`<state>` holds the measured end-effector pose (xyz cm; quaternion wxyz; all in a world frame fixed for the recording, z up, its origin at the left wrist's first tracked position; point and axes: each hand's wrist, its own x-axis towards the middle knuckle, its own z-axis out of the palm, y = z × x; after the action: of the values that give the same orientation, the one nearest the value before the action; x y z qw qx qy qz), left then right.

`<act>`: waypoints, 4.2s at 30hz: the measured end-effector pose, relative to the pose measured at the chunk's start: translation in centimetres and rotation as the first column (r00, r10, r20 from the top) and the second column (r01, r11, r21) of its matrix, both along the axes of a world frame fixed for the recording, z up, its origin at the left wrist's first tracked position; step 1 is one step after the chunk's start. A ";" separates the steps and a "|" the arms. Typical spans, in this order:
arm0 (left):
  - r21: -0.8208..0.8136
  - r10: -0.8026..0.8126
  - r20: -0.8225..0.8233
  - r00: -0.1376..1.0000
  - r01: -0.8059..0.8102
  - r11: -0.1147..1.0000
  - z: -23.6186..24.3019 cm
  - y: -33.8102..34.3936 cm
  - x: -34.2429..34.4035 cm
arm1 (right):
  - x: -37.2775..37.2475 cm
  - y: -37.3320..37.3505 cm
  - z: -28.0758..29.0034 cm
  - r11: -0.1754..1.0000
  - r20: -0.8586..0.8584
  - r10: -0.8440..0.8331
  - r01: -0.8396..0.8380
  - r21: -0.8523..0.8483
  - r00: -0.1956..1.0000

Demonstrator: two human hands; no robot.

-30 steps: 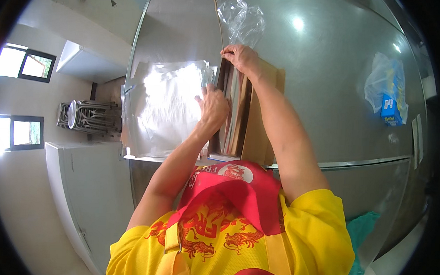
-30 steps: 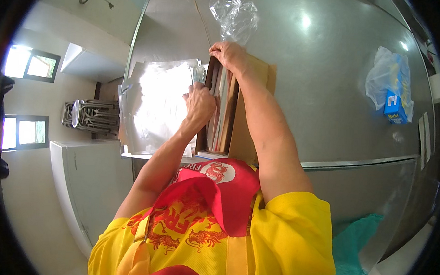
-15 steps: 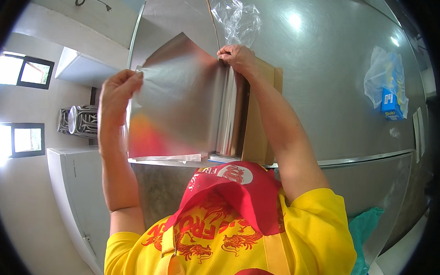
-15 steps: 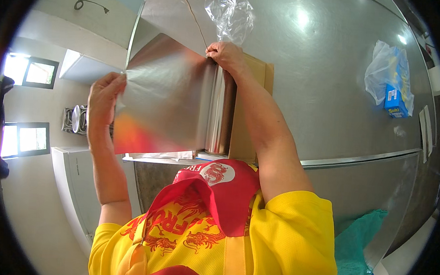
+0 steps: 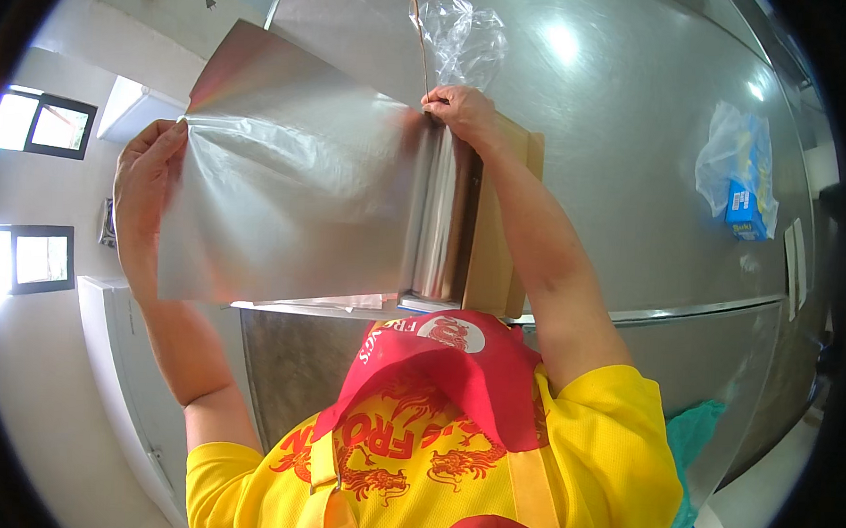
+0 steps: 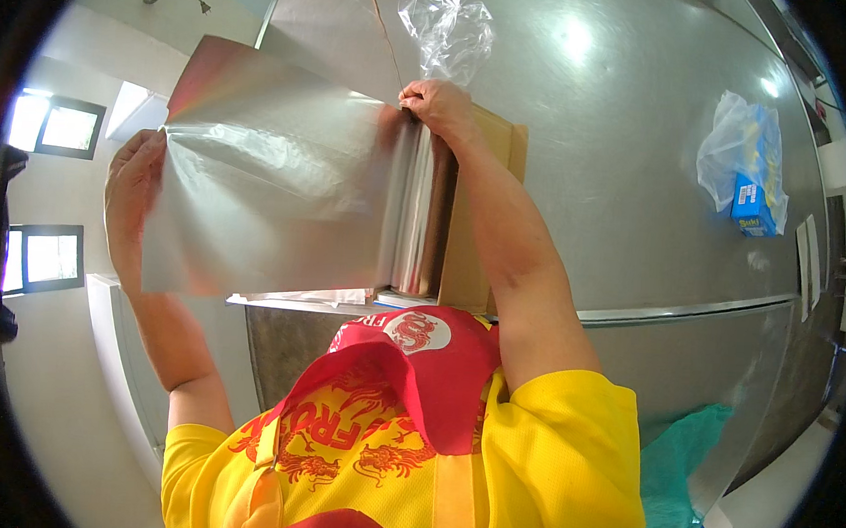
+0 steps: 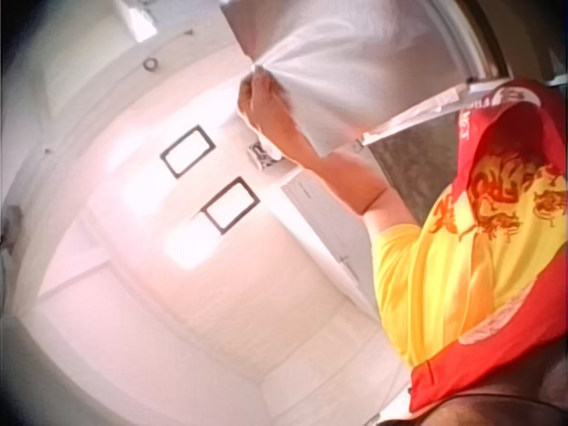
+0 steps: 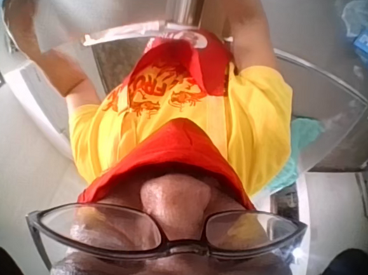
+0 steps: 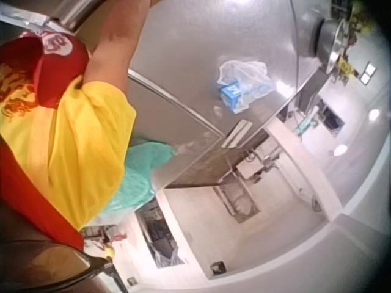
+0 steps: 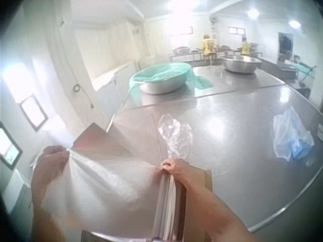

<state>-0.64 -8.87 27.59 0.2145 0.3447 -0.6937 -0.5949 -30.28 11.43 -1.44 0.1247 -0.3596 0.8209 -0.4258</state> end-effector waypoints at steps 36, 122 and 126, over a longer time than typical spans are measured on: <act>-0.703 -0.002 0.607 0.795 0.538 0.465 -26.9 16.2 -8.6 | 0.2 -0.3 0.6 1.000 -0.079 -0.013 0.015 0.021 0.997; -0.165 0.096 0.108 0.989 -0.078 0.983 -2.5 -3.3 1.4 | 0.3 0.1 0.5 1.000 0.014 0.006 -0.006 -0.026 1.000; -0.175 0.043 0.161 0.986 -0.014 0.985 -5.1 -6.9 3.1 | 0.4 0.0 0.9 0.998 0.031 -0.009 0.007 0.056 0.999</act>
<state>2.46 -15.78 22.45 0.1942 0.3827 -0.7530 -0.4988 -29.92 11.41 -0.51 0.1458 -0.3459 0.8320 -0.4086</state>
